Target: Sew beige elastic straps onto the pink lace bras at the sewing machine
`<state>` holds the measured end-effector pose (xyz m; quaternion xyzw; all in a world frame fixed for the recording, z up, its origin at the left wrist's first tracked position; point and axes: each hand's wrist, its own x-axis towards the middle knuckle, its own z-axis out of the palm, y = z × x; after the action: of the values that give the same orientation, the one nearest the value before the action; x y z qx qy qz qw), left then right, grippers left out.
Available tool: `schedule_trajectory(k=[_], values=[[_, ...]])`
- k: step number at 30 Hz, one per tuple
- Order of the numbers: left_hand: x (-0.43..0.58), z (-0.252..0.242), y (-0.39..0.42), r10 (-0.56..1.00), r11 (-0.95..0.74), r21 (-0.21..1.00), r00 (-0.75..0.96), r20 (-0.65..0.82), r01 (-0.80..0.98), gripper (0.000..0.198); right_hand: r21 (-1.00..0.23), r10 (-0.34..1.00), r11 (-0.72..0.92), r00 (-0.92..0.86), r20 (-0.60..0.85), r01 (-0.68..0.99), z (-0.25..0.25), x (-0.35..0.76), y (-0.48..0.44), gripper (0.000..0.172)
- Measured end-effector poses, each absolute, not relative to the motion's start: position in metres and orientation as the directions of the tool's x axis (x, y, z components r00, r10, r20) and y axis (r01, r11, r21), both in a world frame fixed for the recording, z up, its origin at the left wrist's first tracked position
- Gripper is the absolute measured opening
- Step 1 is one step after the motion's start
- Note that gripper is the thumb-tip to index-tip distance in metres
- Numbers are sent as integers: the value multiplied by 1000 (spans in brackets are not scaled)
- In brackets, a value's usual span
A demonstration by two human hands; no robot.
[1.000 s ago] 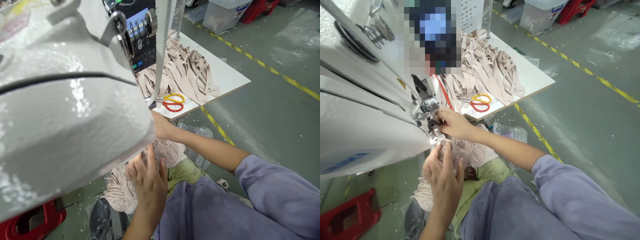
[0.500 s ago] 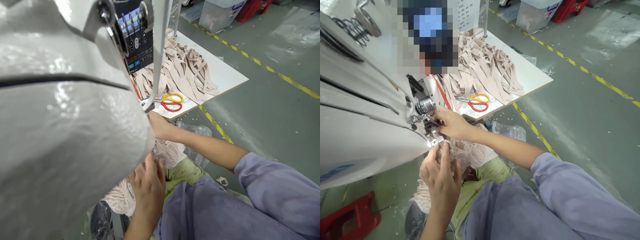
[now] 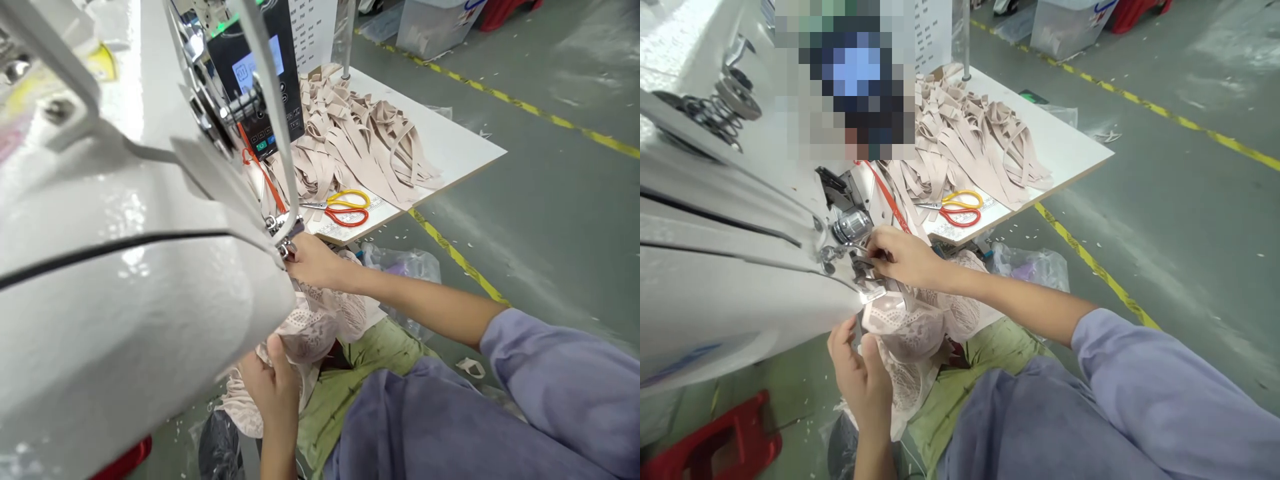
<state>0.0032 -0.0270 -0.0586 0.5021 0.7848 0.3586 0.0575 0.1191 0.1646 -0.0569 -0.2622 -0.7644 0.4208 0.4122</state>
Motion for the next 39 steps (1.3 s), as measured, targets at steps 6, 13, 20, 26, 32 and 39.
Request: schedule_trajectory(k=[6,13,20,26,32,39], values=[[-7,-60,-17,836,319,823,-548,-11,471,44,-848,744,526,-518,422,65,-58,117,164,7],[-3,-53,-15,871,310,859,-484,-85,408,44,-836,726,547,-522,446,47,-61,119,167,10],[-2,-45,-20,880,338,840,-458,-123,424,46,-830,721,556,-521,457,42,-63,118,168,13],[-3,-44,-19,900,292,841,-428,-80,456,49,-859,740,511,-531,412,45,-60,118,168,14],[-12,-49,-25,911,303,831,-397,-109,467,41,-868,754,495,-506,418,21,-59,120,166,16],[-19,-47,-44,902,387,794,-371,-221,468,45,-951,857,285,-411,310,-124,-51,133,136,9]])
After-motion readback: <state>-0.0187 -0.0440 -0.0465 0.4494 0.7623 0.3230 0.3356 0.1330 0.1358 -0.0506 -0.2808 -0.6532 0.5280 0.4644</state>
